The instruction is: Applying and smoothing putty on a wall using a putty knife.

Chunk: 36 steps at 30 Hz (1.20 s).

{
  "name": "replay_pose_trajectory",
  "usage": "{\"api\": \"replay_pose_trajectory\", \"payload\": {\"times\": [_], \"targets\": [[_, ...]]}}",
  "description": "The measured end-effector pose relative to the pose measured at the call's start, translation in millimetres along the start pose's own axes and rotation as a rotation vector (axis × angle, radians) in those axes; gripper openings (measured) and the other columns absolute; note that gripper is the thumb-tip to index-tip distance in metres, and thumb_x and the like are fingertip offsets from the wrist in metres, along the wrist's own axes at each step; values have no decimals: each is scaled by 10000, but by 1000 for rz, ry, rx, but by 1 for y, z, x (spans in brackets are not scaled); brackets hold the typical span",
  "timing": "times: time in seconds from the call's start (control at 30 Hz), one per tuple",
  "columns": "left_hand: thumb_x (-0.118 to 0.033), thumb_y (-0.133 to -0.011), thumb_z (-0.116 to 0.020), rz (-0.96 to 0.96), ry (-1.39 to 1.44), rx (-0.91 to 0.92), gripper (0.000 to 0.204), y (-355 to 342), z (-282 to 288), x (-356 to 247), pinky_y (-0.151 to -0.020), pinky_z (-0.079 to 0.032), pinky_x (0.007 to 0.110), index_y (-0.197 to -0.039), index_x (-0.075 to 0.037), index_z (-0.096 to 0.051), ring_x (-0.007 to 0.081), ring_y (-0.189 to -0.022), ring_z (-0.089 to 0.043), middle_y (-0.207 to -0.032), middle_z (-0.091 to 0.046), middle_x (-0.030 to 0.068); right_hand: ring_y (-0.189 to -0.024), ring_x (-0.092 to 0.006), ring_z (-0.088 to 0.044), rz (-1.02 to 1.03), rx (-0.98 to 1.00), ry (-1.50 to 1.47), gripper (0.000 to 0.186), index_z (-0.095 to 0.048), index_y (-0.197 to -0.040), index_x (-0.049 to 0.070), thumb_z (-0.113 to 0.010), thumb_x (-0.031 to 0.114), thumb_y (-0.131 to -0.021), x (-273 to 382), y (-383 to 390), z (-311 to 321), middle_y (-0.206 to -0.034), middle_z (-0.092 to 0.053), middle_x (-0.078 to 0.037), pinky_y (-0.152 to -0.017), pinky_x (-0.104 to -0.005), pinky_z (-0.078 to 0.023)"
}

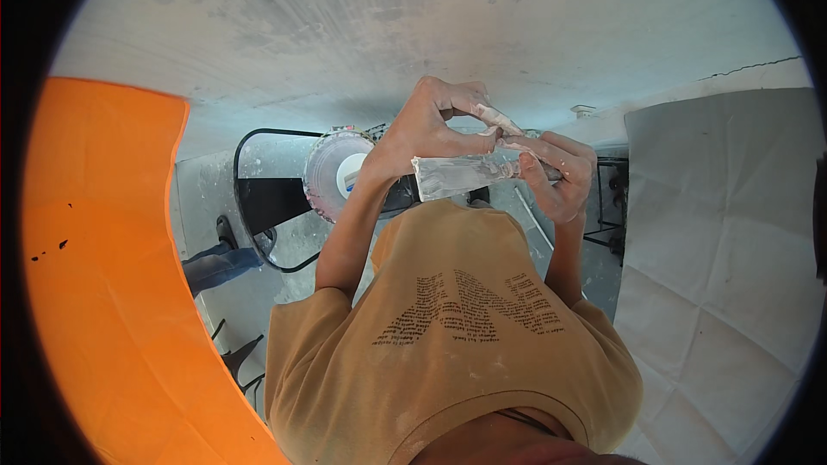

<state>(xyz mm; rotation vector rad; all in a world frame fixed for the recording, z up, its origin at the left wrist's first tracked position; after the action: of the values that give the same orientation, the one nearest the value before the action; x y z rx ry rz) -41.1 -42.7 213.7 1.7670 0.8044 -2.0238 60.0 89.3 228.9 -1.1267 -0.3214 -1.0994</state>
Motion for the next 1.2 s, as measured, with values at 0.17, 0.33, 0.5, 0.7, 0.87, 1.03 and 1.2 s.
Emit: {"api": "replay_pose_trajectory", "payload": {"times": [0.17,0.33,0.5,0.7,0.87,1.03,1.2], "targets": [[-31,-692,-652,24,82,-5,220,2,3,-1,-621,-419,230,-901,-51,-718,95,-638,-520,-680,-574,33,-432,-108,-395,21,-16,18,202,-671,-925,-25,-604,104,-785,3,-1,-2,-535,-461,-52,-406,-253,-262],[-48,-695,-662,-15,-35,57,233,1,5,-3,-609,-409,231,-921,-53,-716,93,-622,-510,-645,-565,30,-435,-110,-400,17,-26,43,206,-672,-927,-24,-611,105,-778,4,0,-2,-538,-469,-54,-407,-250,-265],[-39,-698,-659,-33,26,49,235,1,9,3,-590,-389,225,-922,-73,-721,89,-595,-473,-639,-570,23,-436,-109,-407,18,-30,70,212,-677,-934,-17,-609,112,-781,6,-1,-5,-540,-477,-54,-408,-245,-267],[14,-755,-603,46,208,-54,243,3,17,15,-684,-450,233,-982,-8,-687,95,-741,-567,-793,-651,46,-424,-118,-424,-46,-71,103,247,-686,-998,63,-624,85,-760,6,-3,-11,-514,-471,-44,-416,-255,-325],[-40,-830,-594,80,197,-248,223,30,40,47,-795,-482,268,-1027,52,-639,136,-846,-610,-879,-660,88,-528,-93,-512,-211,-251,-45,181,-599,-1026,19,-550,110,-876,-37,11,-29,-683,-575,-46,-458,-224,-364],[-132,-882,-592,119,637,-524,245,69,57,106,-816,-488,288,-1021,70,-598,167,-847,-615,-882,-640,98,-526,-61,-463,-794,-200,-493,157,-514,-990,35,-501,181,-933,-87,44,-61,-788,-578,-21,-444,-202,-333],[-134,-884,-590,76,692,-545,186,78,70,118,-805,-484,285,-951,39,-592,158,-801,-600,-843,-622,77,-467,-9,-340,-797,-306,-746,191,-499,-938,67,-478,256,-952,-126,44,-97,-727,-503,25,-409,-174,-241]]}}
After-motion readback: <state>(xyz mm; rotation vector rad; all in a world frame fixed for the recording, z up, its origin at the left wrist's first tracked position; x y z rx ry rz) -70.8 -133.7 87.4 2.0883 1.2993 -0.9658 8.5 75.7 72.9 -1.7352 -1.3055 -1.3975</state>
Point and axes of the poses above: each hand's wrist, its own y-axis away from the middle knuckle, its own z-axis out of the back of the hand, x = y × z, the point moved 5 cm from there along -y, towards the middle knuckle
